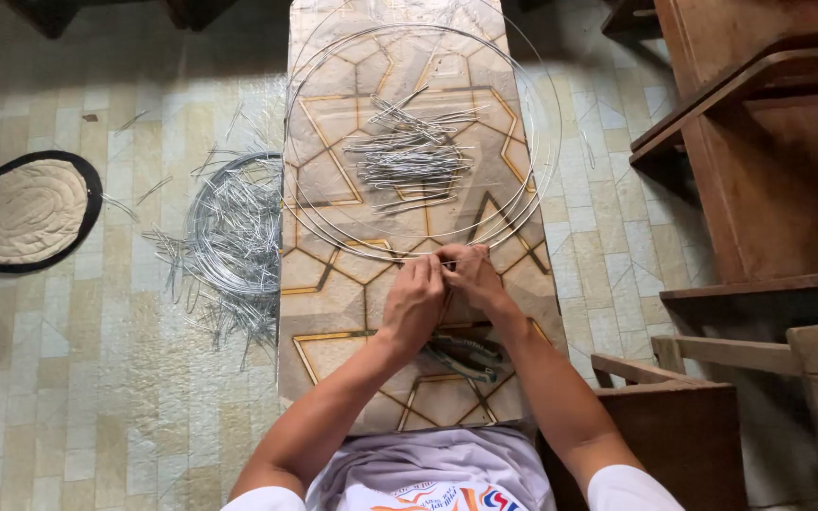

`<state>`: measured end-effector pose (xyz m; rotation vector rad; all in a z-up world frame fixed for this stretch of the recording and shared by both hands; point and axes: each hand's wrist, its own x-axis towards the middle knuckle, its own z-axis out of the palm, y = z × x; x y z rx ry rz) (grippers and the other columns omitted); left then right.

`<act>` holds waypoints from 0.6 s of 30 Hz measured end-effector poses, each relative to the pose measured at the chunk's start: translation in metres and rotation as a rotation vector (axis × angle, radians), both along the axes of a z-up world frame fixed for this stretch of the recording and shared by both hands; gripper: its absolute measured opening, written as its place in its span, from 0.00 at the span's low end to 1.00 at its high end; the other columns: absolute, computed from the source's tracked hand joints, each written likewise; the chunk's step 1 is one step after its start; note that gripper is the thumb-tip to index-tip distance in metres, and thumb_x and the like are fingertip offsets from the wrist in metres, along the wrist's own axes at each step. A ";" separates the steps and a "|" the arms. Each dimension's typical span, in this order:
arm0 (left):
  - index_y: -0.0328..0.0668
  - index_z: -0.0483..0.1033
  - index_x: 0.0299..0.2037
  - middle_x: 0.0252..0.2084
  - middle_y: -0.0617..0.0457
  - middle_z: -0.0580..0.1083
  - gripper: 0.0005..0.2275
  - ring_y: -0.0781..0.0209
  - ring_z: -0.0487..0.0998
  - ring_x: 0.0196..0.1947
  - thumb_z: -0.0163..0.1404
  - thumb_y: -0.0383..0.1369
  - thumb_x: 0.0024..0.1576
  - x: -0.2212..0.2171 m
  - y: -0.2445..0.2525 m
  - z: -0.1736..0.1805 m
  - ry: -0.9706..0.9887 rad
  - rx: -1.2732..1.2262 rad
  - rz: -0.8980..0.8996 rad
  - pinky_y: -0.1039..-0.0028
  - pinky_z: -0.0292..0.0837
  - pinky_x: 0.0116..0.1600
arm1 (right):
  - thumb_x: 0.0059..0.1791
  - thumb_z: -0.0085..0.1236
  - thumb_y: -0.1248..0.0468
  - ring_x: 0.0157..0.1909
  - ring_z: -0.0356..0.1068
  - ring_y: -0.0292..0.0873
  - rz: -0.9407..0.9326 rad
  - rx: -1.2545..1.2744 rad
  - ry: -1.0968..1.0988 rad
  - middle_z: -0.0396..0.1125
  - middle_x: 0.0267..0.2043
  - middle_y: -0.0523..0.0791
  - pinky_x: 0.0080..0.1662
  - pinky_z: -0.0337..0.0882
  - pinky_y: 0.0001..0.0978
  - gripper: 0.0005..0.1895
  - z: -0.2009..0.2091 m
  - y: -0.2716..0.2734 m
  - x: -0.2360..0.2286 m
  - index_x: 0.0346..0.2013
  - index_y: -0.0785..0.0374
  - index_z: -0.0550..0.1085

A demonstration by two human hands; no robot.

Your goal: Assembling a circular wire frame by securing concentric wire rings with small wire ties and pliers.

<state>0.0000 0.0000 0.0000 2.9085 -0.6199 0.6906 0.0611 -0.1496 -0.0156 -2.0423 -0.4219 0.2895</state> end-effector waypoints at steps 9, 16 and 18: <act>0.24 0.75 0.43 0.33 0.46 0.69 0.12 0.53 0.70 0.33 0.45 0.28 0.55 0.010 -0.015 -0.024 -0.081 0.156 -0.005 0.66 0.65 0.40 | 0.47 0.60 0.47 0.31 0.74 0.45 -0.044 -0.121 -0.079 0.73 0.24 0.47 0.39 0.70 0.35 0.16 -0.016 -0.003 0.002 0.26 0.54 0.79; 0.44 0.81 0.50 0.44 0.43 0.77 0.11 0.39 0.79 0.45 0.55 0.28 0.58 0.019 0.040 -0.016 0.398 -0.652 -0.104 0.59 0.76 0.48 | 0.50 0.59 0.55 0.44 0.78 0.46 -0.142 -0.109 -0.121 0.77 0.32 0.44 0.58 0.65 0.31 0.09 0.021 0.011 -0.018 0.38 0.53 0.82; 0.54 0.86 0.44 0.36 0.54 0.81 0.11 0.51 0.83 0.40 0.59 0.25 0.54 0.025 0.046 -0.031 0.494 -0.978 -0.094 0.70 0.78 0.46 | 0.50 0.61 0.55 0.45 0.77 0.40 -0.144 -0.173 -0.258 0.77 0.34 0.39 0.59 0.61 0.32 0.07 0.000 0.010 -0.019 0.42 0.46 0.81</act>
